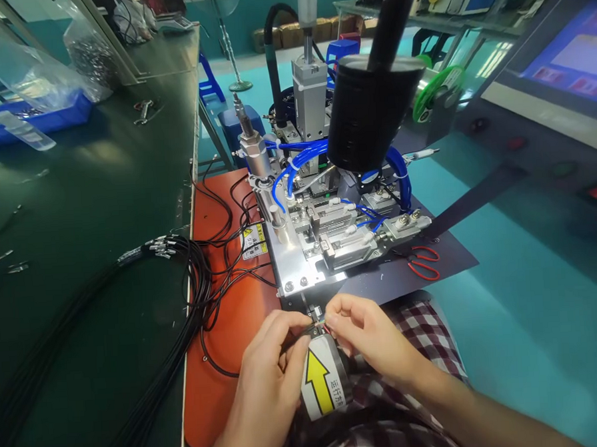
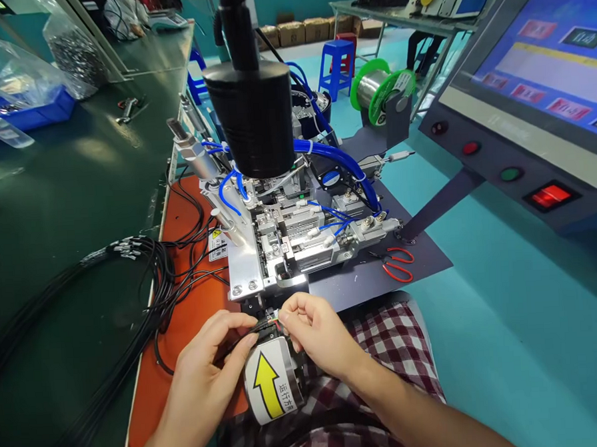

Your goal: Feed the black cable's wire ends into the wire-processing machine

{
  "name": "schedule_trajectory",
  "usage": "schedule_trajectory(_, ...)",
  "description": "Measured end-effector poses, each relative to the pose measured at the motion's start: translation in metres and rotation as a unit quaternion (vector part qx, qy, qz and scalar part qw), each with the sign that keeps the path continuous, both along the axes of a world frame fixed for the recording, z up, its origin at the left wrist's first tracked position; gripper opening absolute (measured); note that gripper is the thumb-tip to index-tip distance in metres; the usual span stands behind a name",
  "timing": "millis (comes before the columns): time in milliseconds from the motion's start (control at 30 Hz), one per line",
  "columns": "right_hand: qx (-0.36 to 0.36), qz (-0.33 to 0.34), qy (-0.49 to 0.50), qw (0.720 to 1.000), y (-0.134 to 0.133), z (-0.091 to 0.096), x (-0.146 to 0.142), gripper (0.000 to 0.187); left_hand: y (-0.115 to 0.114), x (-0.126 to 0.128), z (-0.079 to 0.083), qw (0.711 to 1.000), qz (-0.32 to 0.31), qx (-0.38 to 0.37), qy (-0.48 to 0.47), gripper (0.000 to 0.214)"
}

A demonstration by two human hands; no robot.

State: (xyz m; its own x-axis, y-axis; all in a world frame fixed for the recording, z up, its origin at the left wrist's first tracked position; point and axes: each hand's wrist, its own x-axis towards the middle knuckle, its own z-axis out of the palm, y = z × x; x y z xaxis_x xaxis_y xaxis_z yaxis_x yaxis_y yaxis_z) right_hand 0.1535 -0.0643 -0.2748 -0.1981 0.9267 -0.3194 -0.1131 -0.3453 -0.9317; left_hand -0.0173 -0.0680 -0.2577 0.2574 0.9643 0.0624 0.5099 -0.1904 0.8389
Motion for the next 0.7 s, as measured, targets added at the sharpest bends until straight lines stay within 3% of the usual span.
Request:
schedule_trajectory(333,0.000,0.017,0.006,1.000,0.017,-0.025,0.004,0.030,0.013,-0.011,-0.018,0.987,-0.082,0.137,0.027,0.025)
schedule_trajectory(700,0.006,0.028,-0.031,0.999,0.015,-0.026,0.006,0.027,0.015,-0.014,-0.026,0.983,-0.102,0.147,0.035,0.030)
